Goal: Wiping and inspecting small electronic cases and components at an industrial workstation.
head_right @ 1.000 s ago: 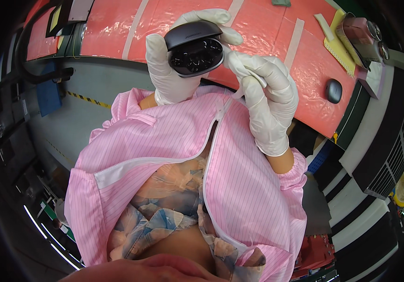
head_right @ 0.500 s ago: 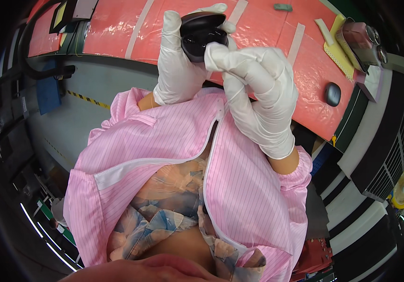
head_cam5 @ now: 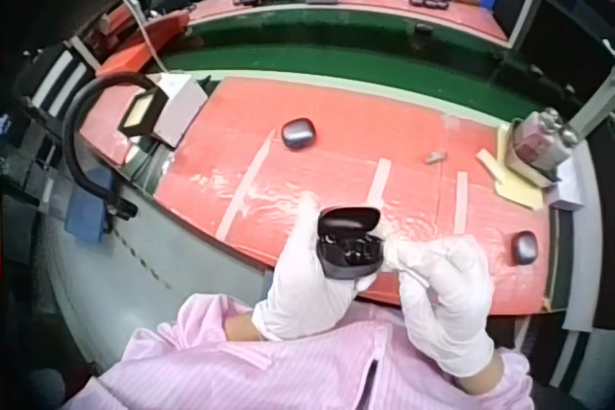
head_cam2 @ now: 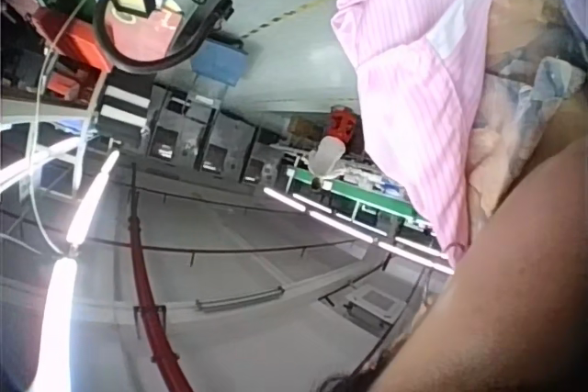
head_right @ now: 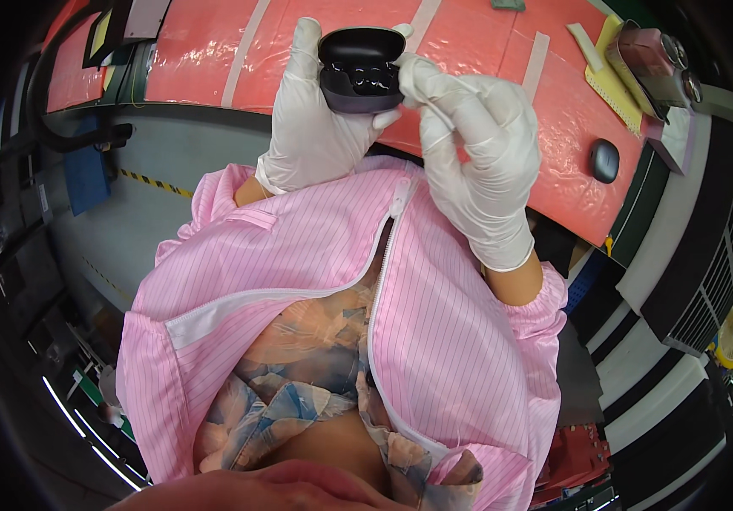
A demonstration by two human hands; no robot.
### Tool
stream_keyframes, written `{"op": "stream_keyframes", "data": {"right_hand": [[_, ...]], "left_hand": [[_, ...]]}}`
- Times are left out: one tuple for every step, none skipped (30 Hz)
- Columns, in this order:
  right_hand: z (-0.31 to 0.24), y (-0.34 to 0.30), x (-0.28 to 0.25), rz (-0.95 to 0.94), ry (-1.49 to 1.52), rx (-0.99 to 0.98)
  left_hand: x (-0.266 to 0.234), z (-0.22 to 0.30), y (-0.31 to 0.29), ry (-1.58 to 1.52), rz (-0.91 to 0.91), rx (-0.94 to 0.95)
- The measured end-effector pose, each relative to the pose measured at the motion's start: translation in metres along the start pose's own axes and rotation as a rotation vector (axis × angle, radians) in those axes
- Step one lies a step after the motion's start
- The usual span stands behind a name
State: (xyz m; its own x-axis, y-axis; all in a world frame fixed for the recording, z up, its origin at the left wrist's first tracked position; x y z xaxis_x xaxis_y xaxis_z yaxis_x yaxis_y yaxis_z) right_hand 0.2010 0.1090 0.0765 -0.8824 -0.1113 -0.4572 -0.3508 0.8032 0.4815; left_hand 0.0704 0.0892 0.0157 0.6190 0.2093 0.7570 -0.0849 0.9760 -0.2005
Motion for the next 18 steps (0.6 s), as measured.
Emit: {"op": "stream_keyframes", "data": {"right_hand": [[-0.006, 0.003, 0.007, -0.035, -0.037, -0.077], [-0.016, 0.006, 0.014, -0.098, -0.130, -0.119], [-0.019, 0.001, 0.022, -0.089, -0.063, -0.077], [-0.019, -0.004, 0.027, -0.079, 0.003, -0.036], [-0.013, -0.003, 0.033, -0.202, 0.177, 0.159], [-0.017, 0.004, 0.027, -0.207, 0.177, 0.158], [-0.013, 0.009, 0.025, -0.290, 0.510, 0.368], [-0.007, 0.006, 0.029, -0.368, 0.846, 0.577], [-0.012, 0.018, 0.011, -0.217, 0.451, 0.133], [-0.008, 0.017, 0.012, -0.215, 0.449, 0.135], [-0.019, 0.016, 0.012, -0.214, 0.085, -0.065], [-0.028, 0.012, 0.019, -0.212, -0.276, -0.266], [-0.030, 0.011, 0.018, -0.247, -0.241, -0.250], [-0.029, 0.011, 0.013, -0.250, -0.236, -0.254], [-0.018, 0.010, 0.008, -0.344, -0.061, -0.162], [-0.011, 0.008, 0.003, -0.434, 0.120, -0.070], [0.001, 0.002, -0.003, -0.383, 0.288, 0.074], [0.001, -0.003, -0.005, -0.388, 0.295, 0.073]], "left_hand": [[0.002, 0.002, -0.002, 0.079, 0.035, 0.030], [0.003, 0.004, -0.002, 0.158, 0.070, 0.061], [0.001, 0.002, 0.000, 0.338, 0.128, 0.199], [0.004, 0.007, 0.000, 0.308, 0.091, 0.377], [0.002, 0.009, 0.000, 0.316, 0.062, 0.426], [-0.002, 0.014, -0.001, 0.322, 0.037, 0.475], [-0.001, 0.014, -0.002, 0.308, 0.012, 0.410], [-0.004, 0.016, -0.001, 0.305, 0.009, 0.404], [0.000, 0.014, 0.001, 0.285, -0.020, 0.325], [0.007, 0.013, 0.003, 0.264, -0.049, 0.247], [0.013, 0.017, 0.001, 0.319, -0.003, 0.263], [0.012, 0.017, 0.000, 0.320, 0.001, 0.266], [0.011, 0.020, -0.001, 0.401, 0.005, 0.325], [0.010, 0.023, -0.003, 0.484, 0.009, 0.385], [0.009, 0.016, -0.003, 0.350, -0.067, 0.282], [0.006, 0.021, -0.003, 0.354, -0.065, 0.282], [0.007, 0.021, -0.001, 0.263, -0.144, 0.193], [0.008, 0.019, 0.001, 0.169, -0.217, 0.105]]}}
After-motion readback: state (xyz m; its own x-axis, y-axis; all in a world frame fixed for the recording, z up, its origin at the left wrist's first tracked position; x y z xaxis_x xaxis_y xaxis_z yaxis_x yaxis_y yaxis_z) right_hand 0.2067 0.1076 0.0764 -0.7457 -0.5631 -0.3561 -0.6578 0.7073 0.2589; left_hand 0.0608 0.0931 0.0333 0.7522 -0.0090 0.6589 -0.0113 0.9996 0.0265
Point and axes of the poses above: each hand's wrist, its own y-axis towards the middle knuckle, its own x-axis out of the palm, z = x × y, the point moved 7 cm from there along y, towards the middle knuckle, and after that the axes turned 5 degrees about x, right-handed, at the moved point
